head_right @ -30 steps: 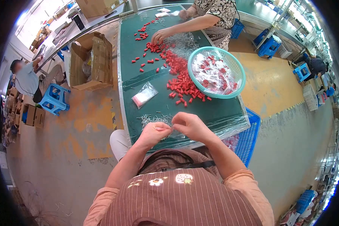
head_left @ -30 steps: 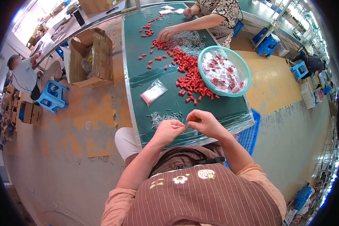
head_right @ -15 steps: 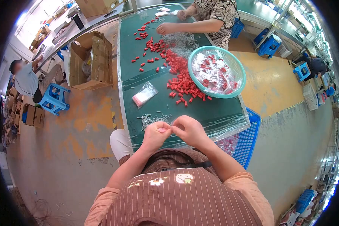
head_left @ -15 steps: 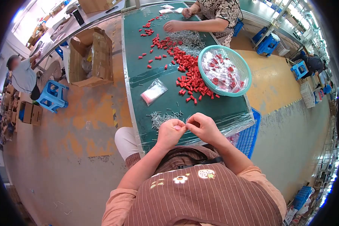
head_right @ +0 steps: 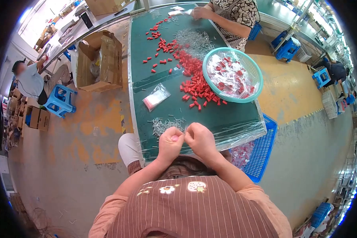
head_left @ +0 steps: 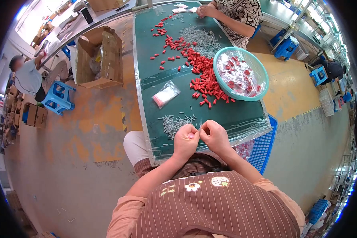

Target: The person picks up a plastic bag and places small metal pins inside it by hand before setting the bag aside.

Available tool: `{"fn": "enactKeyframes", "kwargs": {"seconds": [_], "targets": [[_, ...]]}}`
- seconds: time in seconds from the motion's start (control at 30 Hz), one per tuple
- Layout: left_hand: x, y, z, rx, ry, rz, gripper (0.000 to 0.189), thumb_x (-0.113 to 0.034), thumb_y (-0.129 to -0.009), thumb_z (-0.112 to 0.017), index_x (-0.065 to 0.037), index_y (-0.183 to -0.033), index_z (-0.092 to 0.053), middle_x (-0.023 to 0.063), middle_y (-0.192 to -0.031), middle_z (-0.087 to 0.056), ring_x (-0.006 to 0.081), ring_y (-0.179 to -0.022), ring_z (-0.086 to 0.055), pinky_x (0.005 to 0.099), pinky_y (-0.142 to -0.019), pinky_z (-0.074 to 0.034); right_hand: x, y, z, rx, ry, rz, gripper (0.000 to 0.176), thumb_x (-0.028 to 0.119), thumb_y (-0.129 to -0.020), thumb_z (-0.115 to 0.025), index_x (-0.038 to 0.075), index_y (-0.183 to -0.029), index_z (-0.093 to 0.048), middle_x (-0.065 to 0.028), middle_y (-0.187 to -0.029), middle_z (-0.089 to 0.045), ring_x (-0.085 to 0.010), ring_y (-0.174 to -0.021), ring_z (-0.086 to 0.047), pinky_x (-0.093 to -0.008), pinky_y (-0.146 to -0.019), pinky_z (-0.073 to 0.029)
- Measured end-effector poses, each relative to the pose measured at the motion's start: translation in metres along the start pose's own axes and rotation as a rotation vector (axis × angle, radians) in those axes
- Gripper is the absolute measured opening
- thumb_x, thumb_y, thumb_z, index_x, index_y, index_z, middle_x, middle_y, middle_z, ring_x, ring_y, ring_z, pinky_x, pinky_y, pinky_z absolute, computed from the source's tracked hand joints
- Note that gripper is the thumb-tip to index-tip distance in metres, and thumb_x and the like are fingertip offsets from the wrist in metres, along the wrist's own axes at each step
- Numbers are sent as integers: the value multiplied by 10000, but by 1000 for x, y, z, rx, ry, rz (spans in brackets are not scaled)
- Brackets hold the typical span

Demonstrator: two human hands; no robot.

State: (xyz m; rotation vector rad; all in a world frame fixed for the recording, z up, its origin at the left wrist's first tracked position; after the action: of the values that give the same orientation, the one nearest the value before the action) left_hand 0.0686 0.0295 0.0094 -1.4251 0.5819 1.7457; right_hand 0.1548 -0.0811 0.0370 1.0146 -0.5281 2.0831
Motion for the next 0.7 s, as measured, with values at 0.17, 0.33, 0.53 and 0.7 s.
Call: {"fn": "enactKeyframes", "kwargs": {"seconds": [0.17, 0.33, 0.53, 0.7], "targets": [[2, 5, 2, 2, 10, 81, 107, -56, -820, -674, -7, -755, -605, 51, -682, -563, 110, -654, -517, 283, -617, -439, -9, 0, 7, -25, 35, 3, 146, 131, -816, -654, 4, -815, -581, -161, -786, -615, -356, -750, -614, -437, -672, -486], [10, 1, -5, 58, 157, 200, 115, -113, -873, -667, -7, -843, -633, 20, -724, -610, 82, -705, -544, 261, -662, -459, -23, -1, -7, 138, -274, -61, 120, 107, -851, -647, -8, -859, -610, -98, -740, -615, -192, -688, -584, -337, -650, -481], [27, 0, 2, 135, 176, 312, 106, -116, -916, -634, -13, -942, -638, 18, -795, -655, 66, -732, -563, 231, -676, -461, -25, 1, -10, 215, -377, -99, 129, 108, -869, -650, -14, -867, -611, -49, -720, -588, -93, -696, -527, -275, -640, -458], [46, -2, 11, 117, 363, 400, 50, -73, -942, -596, -29, -952, -619, 53, -831, -686, 67, -697, -577, 223, -639, -466, -38, -21, -16, 236, -242, -61, 164, 155, -860, -675, 2, -907, -639, -104, -793, -642, -204, -732, -618, -349, -698, -501]]}}
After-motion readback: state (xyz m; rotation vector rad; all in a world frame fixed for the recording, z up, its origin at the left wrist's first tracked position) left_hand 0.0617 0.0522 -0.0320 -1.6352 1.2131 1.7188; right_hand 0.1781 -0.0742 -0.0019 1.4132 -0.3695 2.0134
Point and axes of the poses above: each hand's wrist, its own y-axis away from the middle knuckle, its own z-axis out of the back of the hand, x = y × z, the point moved 6 cm from there along -y, towards the middle knuckle
